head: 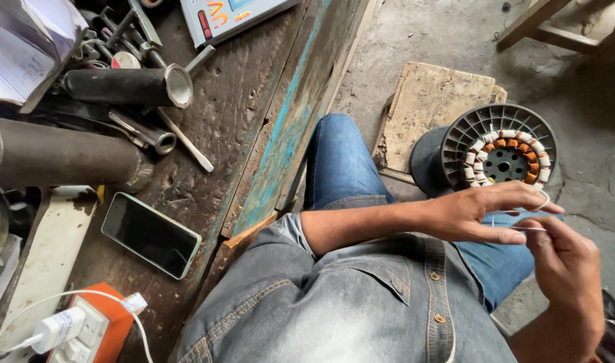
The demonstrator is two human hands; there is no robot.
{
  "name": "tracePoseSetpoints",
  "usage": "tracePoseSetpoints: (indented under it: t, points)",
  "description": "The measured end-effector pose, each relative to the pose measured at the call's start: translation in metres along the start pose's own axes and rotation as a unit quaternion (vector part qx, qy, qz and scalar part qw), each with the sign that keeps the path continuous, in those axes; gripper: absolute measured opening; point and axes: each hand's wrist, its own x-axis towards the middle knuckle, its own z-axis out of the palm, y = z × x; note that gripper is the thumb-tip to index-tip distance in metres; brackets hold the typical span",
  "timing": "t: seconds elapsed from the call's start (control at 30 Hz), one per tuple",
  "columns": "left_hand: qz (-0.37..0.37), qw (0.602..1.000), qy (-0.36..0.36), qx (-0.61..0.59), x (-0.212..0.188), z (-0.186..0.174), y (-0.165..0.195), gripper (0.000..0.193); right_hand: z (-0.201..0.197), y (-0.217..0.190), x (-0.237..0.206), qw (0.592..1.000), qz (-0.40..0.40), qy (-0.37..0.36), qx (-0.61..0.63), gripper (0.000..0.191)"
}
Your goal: The person sits on the ground with a motor stator resting on their legs and ties its copper windings together using white string. They thread the string around the winding bundles, pull it tight, and knot it by hand, working around the stator to secure the coils.
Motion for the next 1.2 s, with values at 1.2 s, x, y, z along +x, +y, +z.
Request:
tracePoseSetpoints:
  t: [1.2]
  points:
    - [-0.167,0.959,0.046,-0.224,-0.033,-0.015,0.050,0.053,0.038,-0.107,0.002,0.966,-0.095,-0.020,0.238,0.017]
